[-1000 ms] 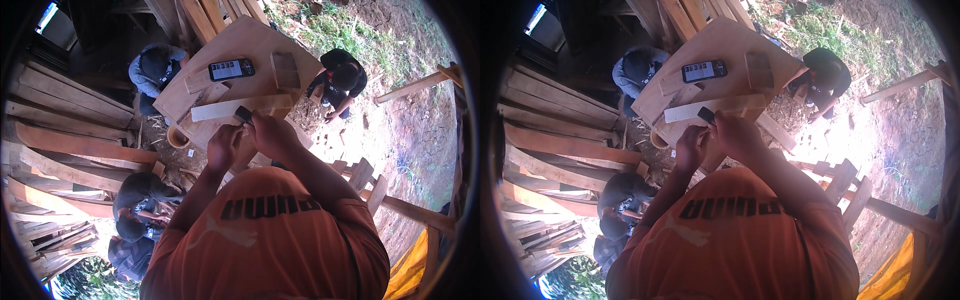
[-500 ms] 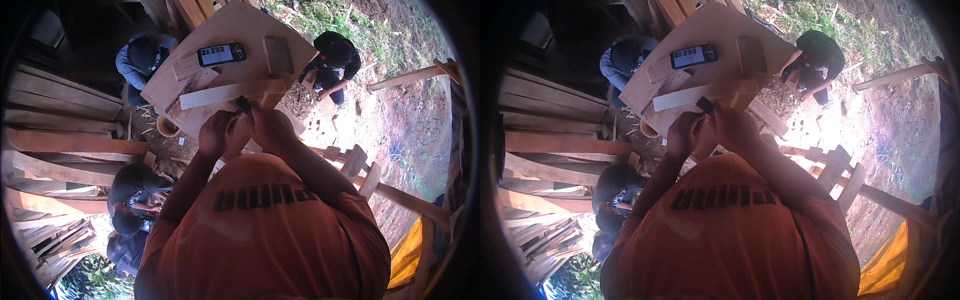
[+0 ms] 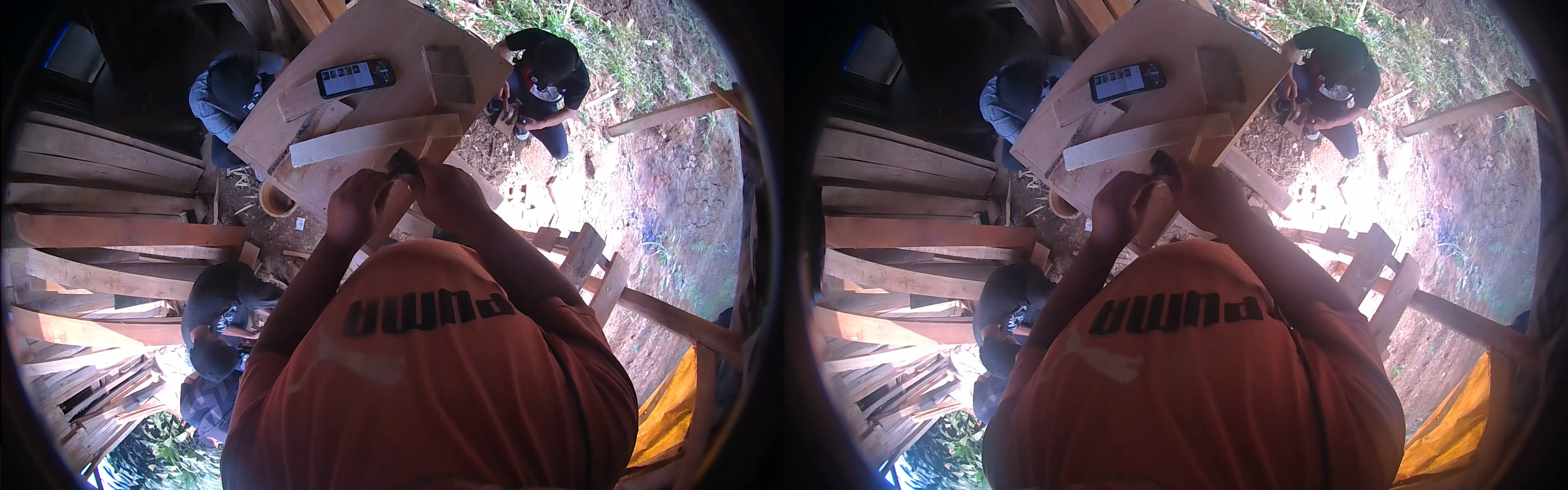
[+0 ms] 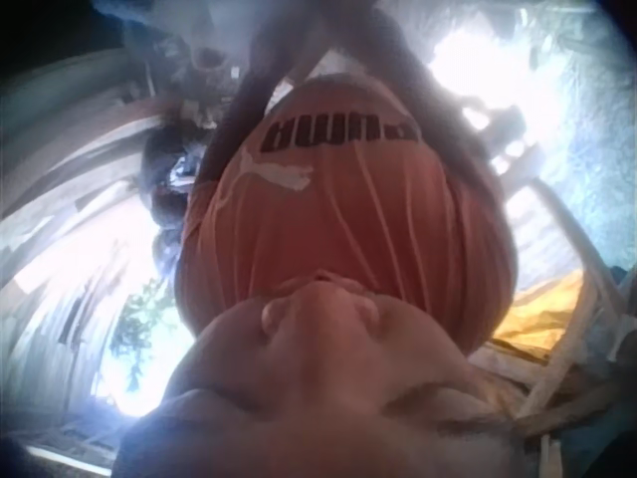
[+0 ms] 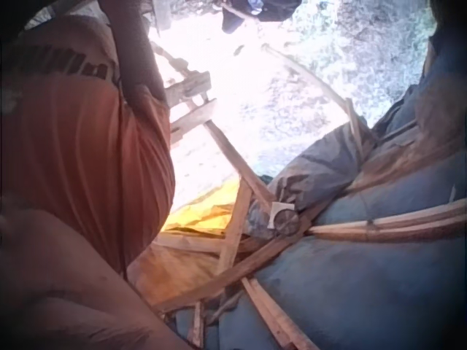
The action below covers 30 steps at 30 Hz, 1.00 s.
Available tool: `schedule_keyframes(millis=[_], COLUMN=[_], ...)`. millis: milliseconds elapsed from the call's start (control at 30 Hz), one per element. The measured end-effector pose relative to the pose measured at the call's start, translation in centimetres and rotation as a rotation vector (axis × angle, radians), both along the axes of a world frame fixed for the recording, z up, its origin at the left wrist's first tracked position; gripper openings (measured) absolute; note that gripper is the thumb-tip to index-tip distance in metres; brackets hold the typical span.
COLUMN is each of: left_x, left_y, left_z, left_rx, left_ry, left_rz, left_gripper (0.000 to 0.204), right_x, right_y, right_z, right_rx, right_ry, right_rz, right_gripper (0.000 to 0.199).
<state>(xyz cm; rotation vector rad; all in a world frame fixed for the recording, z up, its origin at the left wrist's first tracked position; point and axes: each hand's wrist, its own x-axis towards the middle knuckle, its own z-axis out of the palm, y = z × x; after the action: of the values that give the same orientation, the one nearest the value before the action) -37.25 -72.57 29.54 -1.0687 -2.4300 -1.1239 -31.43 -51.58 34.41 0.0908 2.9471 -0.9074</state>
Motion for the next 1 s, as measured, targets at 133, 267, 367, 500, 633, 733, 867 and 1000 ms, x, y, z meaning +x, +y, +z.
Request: schedule_keyframes(millis=[133, 267, 367, 500, 633, 733, 867, 1000], left_x=[0.2, 0.3, 0.2, 0.3, 1.1, 2.4, 3.8, 3.4], left_y=[-0.3, -1.5, -1.9, -2.5, -2.8, -4.0, -6.4, -6.3], left_z=[0.6, -0.6, -0.7, -1.1, -0.7, 0.2, 1.4, 1.2], left_rx=[0.047, 0.097, 0.115, 0.079, 0.044, 0.086, 0.155, 0.141], left_ry=[-0.002, -0.044, -0.063, -0.074, -0.002, 0.071, 0.007, -0.027], left_rz=[0.072, 0.098, 0.117, 0.104, 0.041, 0.074, 0.248, 0.210], left_gripper=[0.019, 0.020, 0.020, 0.019, 0.022, 0.024, 0.024, 0.024], right_x=[1.4, 0.6, -0.2, -0.6, -1.3, -1.4, -1.7, -1.6], right_y=[1.5, 2.2, 2.3, 1.4, 0.9, 0.7, 0.7, 1.5], right_z=[0.2, -0.7, -1.4, -1.5, -4.4, -5.7, -5.7, -4.2], right_rx=[-0.175, -0.271, -0.232, -0.203, -0.110, -0.074, -0.086, -0.177], right_ry=[0.075, 0.093, 0.077, 0.016, -0.078, -0.070, -0.070, -0.065], right_rz=[-0.062, -0.072, -0.075, -0.063, 0.015, 0.020, 0.044, -0.049], right_gripper=[0.031, 0.031, 0.029, 0.031, 0.034, 0.035, 0.035, 0.033])
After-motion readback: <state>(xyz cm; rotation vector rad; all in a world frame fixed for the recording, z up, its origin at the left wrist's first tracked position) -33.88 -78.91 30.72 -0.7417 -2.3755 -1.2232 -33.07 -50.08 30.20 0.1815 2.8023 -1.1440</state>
